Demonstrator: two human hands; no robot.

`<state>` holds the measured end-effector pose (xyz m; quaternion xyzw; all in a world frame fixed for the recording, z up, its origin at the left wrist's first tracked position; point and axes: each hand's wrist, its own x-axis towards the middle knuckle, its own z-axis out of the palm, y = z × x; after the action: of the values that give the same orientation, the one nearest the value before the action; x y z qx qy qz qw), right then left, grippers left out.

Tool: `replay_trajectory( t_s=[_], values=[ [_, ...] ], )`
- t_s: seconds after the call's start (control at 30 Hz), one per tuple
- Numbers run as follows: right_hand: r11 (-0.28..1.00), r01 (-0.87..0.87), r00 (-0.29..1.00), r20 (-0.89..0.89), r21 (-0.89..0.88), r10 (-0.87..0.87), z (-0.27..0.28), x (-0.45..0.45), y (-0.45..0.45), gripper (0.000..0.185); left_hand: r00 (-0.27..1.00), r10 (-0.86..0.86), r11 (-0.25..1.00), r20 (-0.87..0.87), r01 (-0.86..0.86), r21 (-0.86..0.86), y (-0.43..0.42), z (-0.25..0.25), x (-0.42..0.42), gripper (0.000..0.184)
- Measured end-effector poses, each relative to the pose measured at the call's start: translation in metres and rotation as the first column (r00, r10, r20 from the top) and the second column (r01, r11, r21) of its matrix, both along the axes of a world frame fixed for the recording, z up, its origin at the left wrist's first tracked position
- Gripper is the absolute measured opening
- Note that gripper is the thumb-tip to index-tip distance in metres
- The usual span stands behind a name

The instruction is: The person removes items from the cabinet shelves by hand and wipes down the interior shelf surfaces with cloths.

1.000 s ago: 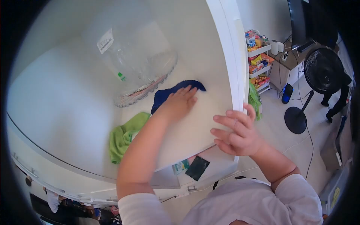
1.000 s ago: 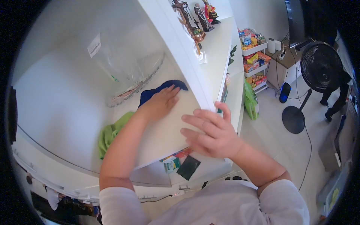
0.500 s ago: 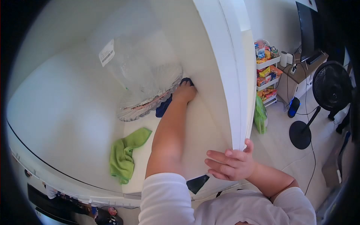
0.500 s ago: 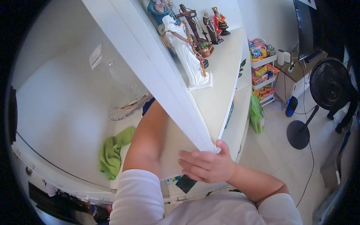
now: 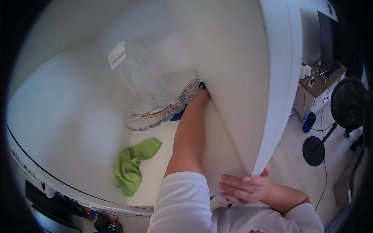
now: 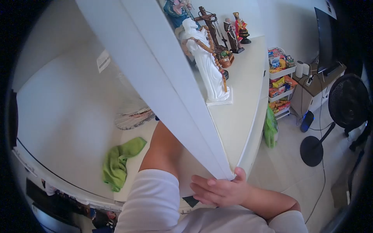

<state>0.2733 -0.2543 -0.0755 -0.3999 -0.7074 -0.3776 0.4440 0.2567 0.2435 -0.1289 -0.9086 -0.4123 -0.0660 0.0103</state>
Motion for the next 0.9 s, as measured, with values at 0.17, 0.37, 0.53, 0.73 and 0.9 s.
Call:
replay_trajectory(
  t_s=[0.17, 0.37, 0.53, 0.73, 0.9],
  values=[
    [1.0, 0.008, 1.0, -0.005, -0.017, -0.008, 0.0, 0.0, -0.002, 0.024, 0.99, 0.06, 0.995, 0.124, -0.05, -0.086, -0.027, 0.02, -0.001, 0.041],
    [0.999, 0.041, 0.999, 0.013, -0.003, -0.041, 0.001, -0.001, 0.0, 0.025, 0.976, 0.089, 0.991, 0.2, -0.067, -0.116, -0.05, 0.033, -0.013, 0.042],
    [0.998, 0.059, 0.998, 0.007, -0.025, -0.059, 0.004, -0.002, -0.002, 0.025, 0.819, 0.377, 0.909, 0.432, -0.237, -0.343, -0.105, 0.06, -0.024, 0.055],
    [0.997, 0.079, 0.997, -0.024, -0.01, -0.079, 0.003, -0.005, -0.001, 0.024, 0.887, 0.433, 0.858, 0.164, -0.349, -0.376, -0.18, 0.119, -0.041, 0.059],
    [0.996, 0.088, 0.995, -0.036, -0.008, -0.089, 0.002, -0.006, -0.001, 0.024, 0.937, 0.325, 0.932, 0.129, -0.294, -0.212, -0.18, 0.105, -0.049, 0.055]
  ],
)
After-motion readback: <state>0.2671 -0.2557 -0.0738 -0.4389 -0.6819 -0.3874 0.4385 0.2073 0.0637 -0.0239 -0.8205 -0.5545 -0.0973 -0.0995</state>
